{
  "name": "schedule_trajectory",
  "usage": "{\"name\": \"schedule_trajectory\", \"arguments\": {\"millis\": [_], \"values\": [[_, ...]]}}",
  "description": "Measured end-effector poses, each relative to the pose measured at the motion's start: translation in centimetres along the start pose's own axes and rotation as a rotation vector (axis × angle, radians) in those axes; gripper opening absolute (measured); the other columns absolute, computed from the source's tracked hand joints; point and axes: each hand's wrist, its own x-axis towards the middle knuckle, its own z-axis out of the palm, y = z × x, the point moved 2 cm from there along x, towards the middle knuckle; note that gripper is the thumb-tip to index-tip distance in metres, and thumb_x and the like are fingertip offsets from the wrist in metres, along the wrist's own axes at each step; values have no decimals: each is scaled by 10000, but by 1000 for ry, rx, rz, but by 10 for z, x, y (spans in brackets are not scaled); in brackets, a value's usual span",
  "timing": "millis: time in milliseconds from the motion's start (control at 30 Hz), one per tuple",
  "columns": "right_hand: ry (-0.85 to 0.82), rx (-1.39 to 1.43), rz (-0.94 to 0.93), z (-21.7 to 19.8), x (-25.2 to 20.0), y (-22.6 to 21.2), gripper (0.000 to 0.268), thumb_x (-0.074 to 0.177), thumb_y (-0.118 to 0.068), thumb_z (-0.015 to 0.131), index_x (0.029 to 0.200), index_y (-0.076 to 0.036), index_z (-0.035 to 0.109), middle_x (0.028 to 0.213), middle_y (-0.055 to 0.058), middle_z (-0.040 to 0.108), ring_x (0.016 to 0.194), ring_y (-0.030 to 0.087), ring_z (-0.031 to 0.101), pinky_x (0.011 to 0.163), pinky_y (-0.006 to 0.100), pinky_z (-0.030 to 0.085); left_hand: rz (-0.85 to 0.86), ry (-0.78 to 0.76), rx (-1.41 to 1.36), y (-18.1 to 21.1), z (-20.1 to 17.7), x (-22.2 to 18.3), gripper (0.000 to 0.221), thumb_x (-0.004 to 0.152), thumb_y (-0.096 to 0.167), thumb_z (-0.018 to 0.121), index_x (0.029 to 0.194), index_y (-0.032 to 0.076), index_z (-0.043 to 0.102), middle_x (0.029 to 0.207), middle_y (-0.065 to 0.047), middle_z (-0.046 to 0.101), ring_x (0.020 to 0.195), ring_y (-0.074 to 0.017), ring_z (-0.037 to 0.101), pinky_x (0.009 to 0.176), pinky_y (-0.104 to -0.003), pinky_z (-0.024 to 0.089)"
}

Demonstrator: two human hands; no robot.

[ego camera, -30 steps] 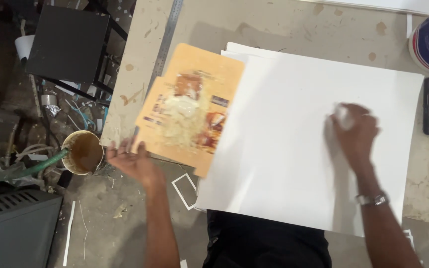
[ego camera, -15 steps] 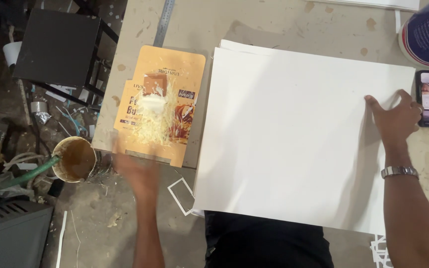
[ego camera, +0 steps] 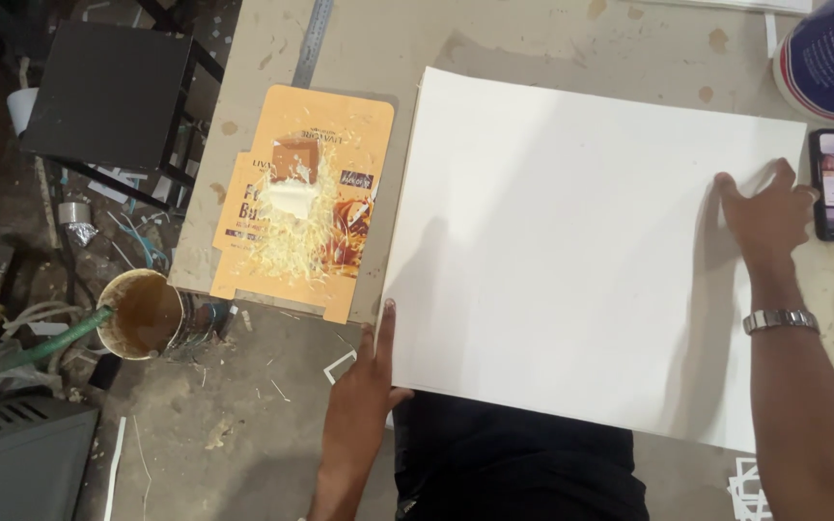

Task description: Applying glue to labels and attaching them to a surface as part of packaging or display assembly.

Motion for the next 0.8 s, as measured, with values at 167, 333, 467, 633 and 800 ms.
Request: {"name": "schedule_trajectory", "arguments": {"millis": [167,333,467,633,800], "values": [[-39,-43,-73,0,34,5,997,905,-567,776,1632,-31,353,1448,461,373,1291,604,461,1013,639,451,9,16,132,8,2,0,1198,677,142,849,1628,235,126,1577,-281,388,969,-419,707,723,-428,595],[113,-25,-464,18,101,10,665,973,-384,737,1537,-95,535,1555,459,370,1334,623,439,1074,625,415,-81,17,87,6,3,-4,1058,804,87,771,1651,231,153,1371,-318,533,934,-399,727,710,-401,620],[-73,11,-293,23,112,1,531,1036,-446,706,1448,-114,657,1402,414,511,1299,582,482,1097,608,408,-83,22,83,11,-5,1,1090,753,83,791,1639,230,174,1410,-330,527,944,-419,712,725,-404,615],[28,-8,-285,17,85,-17,490,987,-430,672,1266,-29,648,1358,386,536,1206,532,567,1002,609,484,-25,-77,486,-1,21,6,1067,767,-76,719,1624,124,116,1323,-320,566,896,-305,750,707,-293,632],[204,-205,-398,44,84,1,398,1025,-346,614,1211,4,654,1290,408,528,1144,600,516,848,716,441,-78,-111,301,8,0,13,1048,800,45,719,1639,150,100,1310,-262,597,884,-300,750,696,-302,626]]}}
